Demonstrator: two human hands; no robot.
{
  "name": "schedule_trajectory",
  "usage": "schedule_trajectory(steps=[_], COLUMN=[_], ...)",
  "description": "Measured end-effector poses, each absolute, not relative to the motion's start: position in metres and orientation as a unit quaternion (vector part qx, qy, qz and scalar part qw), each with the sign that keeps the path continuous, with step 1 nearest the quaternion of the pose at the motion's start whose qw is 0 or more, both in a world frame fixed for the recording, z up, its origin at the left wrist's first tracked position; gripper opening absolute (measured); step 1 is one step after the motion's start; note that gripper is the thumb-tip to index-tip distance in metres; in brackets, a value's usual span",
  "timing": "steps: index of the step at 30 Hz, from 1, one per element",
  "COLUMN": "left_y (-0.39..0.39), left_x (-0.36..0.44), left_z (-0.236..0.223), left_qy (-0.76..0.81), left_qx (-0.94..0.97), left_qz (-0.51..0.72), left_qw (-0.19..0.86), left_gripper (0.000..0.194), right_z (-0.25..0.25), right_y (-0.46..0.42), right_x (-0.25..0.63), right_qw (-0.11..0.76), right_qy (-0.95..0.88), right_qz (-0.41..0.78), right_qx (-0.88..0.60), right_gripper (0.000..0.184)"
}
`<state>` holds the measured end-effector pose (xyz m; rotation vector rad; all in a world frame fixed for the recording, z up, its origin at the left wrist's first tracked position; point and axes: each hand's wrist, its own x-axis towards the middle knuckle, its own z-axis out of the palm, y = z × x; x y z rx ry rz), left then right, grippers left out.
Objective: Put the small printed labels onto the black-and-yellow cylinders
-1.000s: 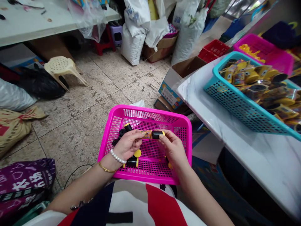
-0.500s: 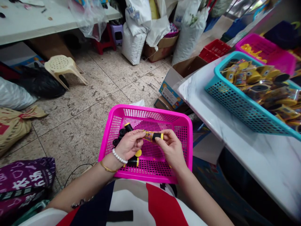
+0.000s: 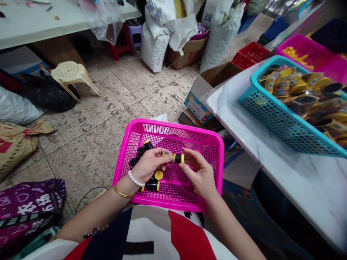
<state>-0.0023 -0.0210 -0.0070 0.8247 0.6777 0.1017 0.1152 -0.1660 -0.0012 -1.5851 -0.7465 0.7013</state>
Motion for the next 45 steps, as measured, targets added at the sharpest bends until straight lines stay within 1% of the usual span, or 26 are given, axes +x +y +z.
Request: schedule_trajectory(steps=[5, 9, 11, 14, 16, 17, 19, 21, 24, 26, 29, 31, 33, 35, 39, 43, 45], left_y=[-0.025, -0.03, -0.032, -0.032, -0.03, -0.029, -0.026, -0.024, -0.023, -0.025, -0.027, -0.027, -0.028, -0.028, -0.031, -0.03, -0.029], left_x=[-0.001, 0.001, 0.001, 0.002, 0.002, 0.002, 0.002, 0.002, 0.003, 0.004, 0.004, 0.004, 0.002, 0.001, 0.0, 0.0, 0.001], left_z=[-0.007, -0.005, -0.005, -0.004, -0.004, -0.004, -0.005, -0.006, -0.008, -0.009, -0.009, -0.008, -0.007, -0.007, -0.007, -0.008, -0.008], left_qy=[0.293, 0.264, 0.254, 0.246, 0.237, 0.236, 0.239, 0.24, 0.236, 0.255, 0.31, 0.316, 0.286, 0.26, 0.277, 0.282, 0.284], left_qx=[0.433, 0.442, 0.48, 0.535, 0.549, 0.551, 0.548, 0.542, 0.53, 0.506, 0.455, 0.421, 0.387, 0.367, 0.369, 0.347, 0.351], left_qz=[0.04, 0.057, 0.079, 0.099, 0.09, 0.081, 0.064, 0.056, 0.037, 0.02, -0.009, -0.031, -0.046, -0.051, -0.055, -0.061, -0.065], left_qw=[0.851, 0.856, 0.836, 0.802, 0.797, 0.797, 0.799, 0.804, 0.814, 0.824, 0.835, 0.85, 0.875, 0.892, 0.885, 0.892, 0.89], left_gripper=[0.031, 0.029, 0.027, 0.024, 0.028, 0.033, 0.042, 0.04, 0.03, 0.032, 0.039, 0.041, 0.041, 0.039, 0.04, 0.042, 0.043], right_z=[-0.004, -0.002, -0.004, -0.011, -0.016, -0.018, -0.021, -0.021, -0.019, -0.018, -0.02, -0.022, -0.024, -0.025, -0.023, -0.024, -0.022], right_y=[-0.174, -0.176, -0.174, -0.171, -0.171, -0.171, -0.171, -0.171, -0.169, -0.167, -0.167, -0.168, -0.17, -0.171, -0.172, -0.171, -0.169], right_x=[0.115, 0.114, 0.113, 0.11, 0.108, 0.108, 0.107, 0.107, 0.109, 0.112, 0.116, 0.116, 0.114, 0.111, 0.107, 0.108, 0.108], right_qw=[0.537, 0.519, 0.539, 0.608, 0.641, 0.65, 0.656, 0.655, 0.652, 0.654, 0.65, 0.656, 0.678, 0.696, 0.688, 0.697, 0.688], right_qy=[-0.39, -0.422, -0.397, -0.298, -0.252, -0.246, -0.25, -0.246, -0.2, -0.188, -0.233, -0.258, -0.251, -0.23, -0.222, -0.213, -0.213], right_qz=[0.235, 0.166, 0.184, 0.281, 0.324, 0.323, 0.294, 0.286, 0.369, 0.413, 0.392, 0.356, 0.337, 0.349, 0.389, 0.372, 0.376], right_qx=[-0.71, -0.724, -0.72, -0.68, -0.648, -0.642, -0.648, -0.655, -0.631, -0.606, -0.608, -0.613, -0.603, -0.584, -0.571, -0.575, -0.584], right_gripper=[0.024, 0.029, 0.029, 0.024, 0.024, 0.024, 0.026, 0.027, 0.023, 0.024, 0.027, 0.02, 0.014, 0.014, 0.014, 0.01, 0.012])
